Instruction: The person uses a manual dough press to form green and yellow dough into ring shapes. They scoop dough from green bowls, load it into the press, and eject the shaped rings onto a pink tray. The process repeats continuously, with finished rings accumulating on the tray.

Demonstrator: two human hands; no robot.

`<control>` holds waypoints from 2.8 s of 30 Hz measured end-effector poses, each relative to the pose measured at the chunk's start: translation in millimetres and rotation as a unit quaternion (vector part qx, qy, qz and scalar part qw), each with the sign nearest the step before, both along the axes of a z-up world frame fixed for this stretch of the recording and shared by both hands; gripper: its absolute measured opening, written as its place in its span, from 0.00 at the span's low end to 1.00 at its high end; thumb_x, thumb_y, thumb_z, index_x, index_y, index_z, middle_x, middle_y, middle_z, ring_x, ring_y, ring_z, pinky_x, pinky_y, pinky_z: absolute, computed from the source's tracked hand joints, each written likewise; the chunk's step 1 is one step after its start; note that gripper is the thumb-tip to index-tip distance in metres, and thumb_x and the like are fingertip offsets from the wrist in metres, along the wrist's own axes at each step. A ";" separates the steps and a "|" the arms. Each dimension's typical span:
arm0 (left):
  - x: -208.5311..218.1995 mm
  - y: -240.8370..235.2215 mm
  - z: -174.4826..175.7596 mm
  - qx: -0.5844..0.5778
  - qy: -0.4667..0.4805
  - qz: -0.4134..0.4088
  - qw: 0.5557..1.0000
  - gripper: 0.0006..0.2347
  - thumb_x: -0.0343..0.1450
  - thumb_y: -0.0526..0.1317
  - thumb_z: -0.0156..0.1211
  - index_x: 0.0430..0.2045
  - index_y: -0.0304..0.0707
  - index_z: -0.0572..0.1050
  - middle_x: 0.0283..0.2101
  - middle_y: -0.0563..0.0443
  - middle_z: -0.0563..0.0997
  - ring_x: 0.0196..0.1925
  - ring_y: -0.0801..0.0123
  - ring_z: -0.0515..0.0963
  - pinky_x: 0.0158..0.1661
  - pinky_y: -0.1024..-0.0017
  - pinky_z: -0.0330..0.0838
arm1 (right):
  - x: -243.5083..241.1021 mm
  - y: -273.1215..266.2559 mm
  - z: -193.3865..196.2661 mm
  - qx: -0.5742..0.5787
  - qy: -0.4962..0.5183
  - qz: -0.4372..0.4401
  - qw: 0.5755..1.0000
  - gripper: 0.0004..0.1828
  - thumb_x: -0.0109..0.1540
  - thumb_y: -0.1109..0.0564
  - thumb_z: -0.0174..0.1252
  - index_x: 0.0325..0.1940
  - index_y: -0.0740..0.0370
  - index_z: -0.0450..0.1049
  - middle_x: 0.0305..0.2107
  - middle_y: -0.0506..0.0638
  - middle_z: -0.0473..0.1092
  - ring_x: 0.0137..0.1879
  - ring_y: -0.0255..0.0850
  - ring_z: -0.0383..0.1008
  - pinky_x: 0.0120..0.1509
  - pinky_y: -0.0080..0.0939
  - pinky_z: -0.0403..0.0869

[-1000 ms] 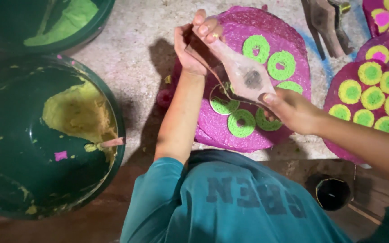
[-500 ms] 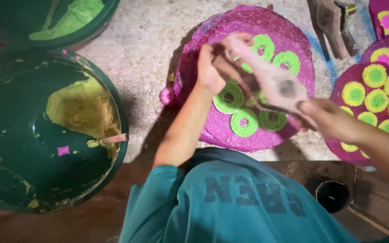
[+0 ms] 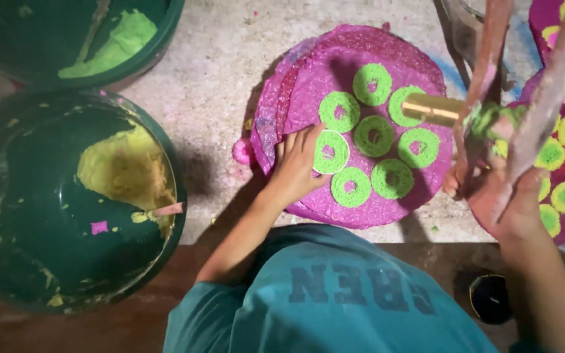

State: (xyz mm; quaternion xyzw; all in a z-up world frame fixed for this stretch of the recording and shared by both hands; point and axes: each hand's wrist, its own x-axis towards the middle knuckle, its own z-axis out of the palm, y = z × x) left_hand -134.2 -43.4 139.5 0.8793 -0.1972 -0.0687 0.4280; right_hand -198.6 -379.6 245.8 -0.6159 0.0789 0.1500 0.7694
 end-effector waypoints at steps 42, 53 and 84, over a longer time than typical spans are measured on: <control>-0.3 19.7 26.1 -0.148 -0.126 0.125 0.973 0.23 0.68 0.32 0.67 0.59 0.35 0.70 0.63 0.39 0.72 0.68 0.50 0.70 0.68 0.58 0.65 | 152.2 -149.9 -109.3 -0.570 -0.165 -0.052 0.803 0.29 0.64 0.39 0.62 0.48 0.71 0.75 0.33 0.60 0.75 0.38 0.50 0.78 0.41 0.50 0.74; 107.7 -65.5 5.6 -0.821 0.308 0.011 0.480 0.12 0.82 0.51 0.59 0.38 0.43 0.73 0.30 0.58 0.72 0.37 0.71 0.73 0.58 0.62 0.72 | 75.9 -1.4 -42.3 -0.160 0.217 0.262 0.927 0.29 0.68 0.36 0.41 0.37 0.62 0.75 0.23 0.50 0.72 0.26 0.38 0.69 0.29 0.40 0.67; -52.6 140.1 165.3 -0.291 0.129 -0.228 0.920 0.17 0.72 0.54 0.56 0.48 0.45 0.73 0.48 0.47 0.77 0.52 0.59 0.75 0.54 0.61 0.69 | 53.9 177.1 100.5 -0.407 -0.428 0.386 0.709 0.34 0.61 0.35 0.60 0.48 0.72 0.71 0.27 0.61 0.69 0.35 0.59 0.73 0.37 0.52 0.69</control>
